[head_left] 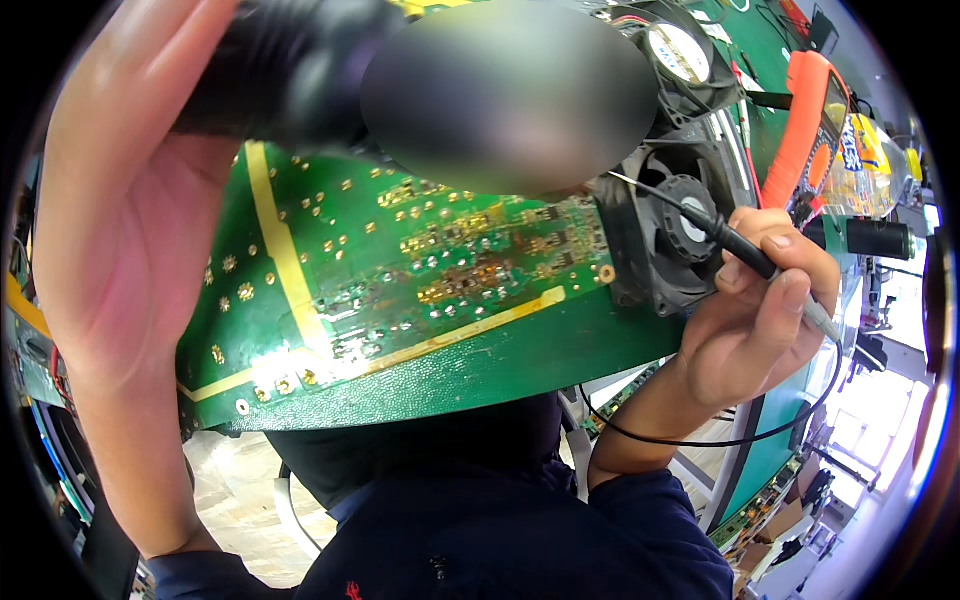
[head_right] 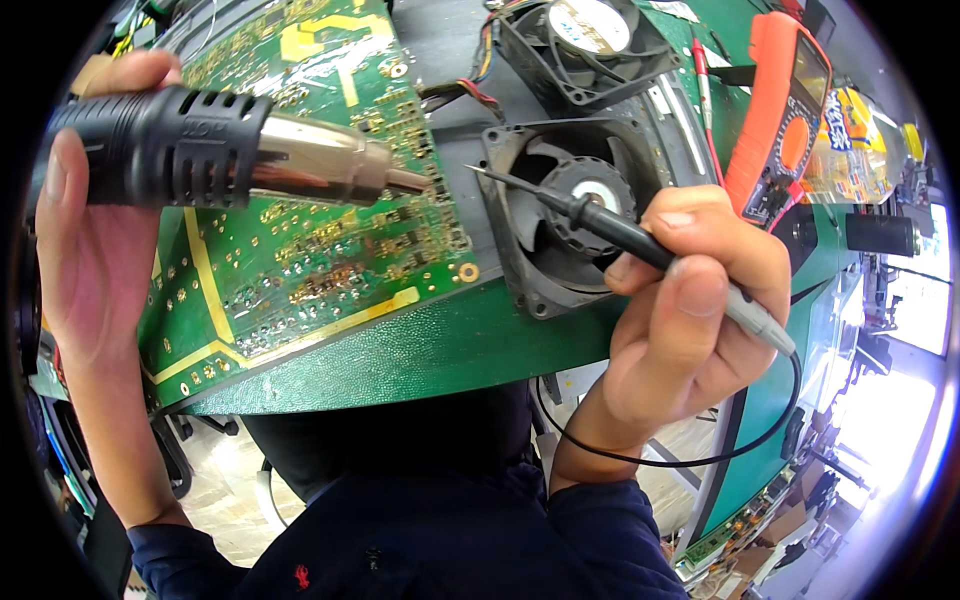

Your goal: The person uses a hot air rework station and a probe tool to desolder and lift small electronic components from a large green printed circuit board.

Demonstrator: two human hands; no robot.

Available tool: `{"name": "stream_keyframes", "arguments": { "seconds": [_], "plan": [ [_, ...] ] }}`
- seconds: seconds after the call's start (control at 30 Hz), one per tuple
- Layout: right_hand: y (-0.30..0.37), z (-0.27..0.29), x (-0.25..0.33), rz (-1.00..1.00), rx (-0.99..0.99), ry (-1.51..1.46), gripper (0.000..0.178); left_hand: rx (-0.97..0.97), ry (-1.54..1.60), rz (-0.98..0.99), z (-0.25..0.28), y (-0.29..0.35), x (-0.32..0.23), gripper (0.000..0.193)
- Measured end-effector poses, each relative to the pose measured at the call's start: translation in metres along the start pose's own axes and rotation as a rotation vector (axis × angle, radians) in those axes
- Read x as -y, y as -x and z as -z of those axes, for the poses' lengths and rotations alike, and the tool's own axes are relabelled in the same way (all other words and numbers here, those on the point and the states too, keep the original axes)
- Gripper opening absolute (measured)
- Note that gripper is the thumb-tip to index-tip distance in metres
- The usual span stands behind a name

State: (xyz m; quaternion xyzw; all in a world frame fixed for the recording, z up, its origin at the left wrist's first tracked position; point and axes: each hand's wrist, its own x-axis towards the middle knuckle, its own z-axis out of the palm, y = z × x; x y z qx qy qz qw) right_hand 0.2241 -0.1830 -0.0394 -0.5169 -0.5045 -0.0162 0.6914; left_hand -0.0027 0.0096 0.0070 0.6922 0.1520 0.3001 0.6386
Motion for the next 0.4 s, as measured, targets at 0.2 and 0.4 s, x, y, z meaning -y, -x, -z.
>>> {"name": "stream_keyframes", "arguments": {
  "seconds": [0.2,0.4],
  "plan": [
    [0.001,0.002,0.003,-0.019,-0.005,0.042,0.023,-0.078,-0.026,0.057,-0.008,0.001,-0.001,0.052],
    [-0.003,0.009,-0.002,0.041,0.019,0.129,0.03,-0.048,0.061,0.019,-0.014,-0.001,0.003,0.055]
  ]
}}
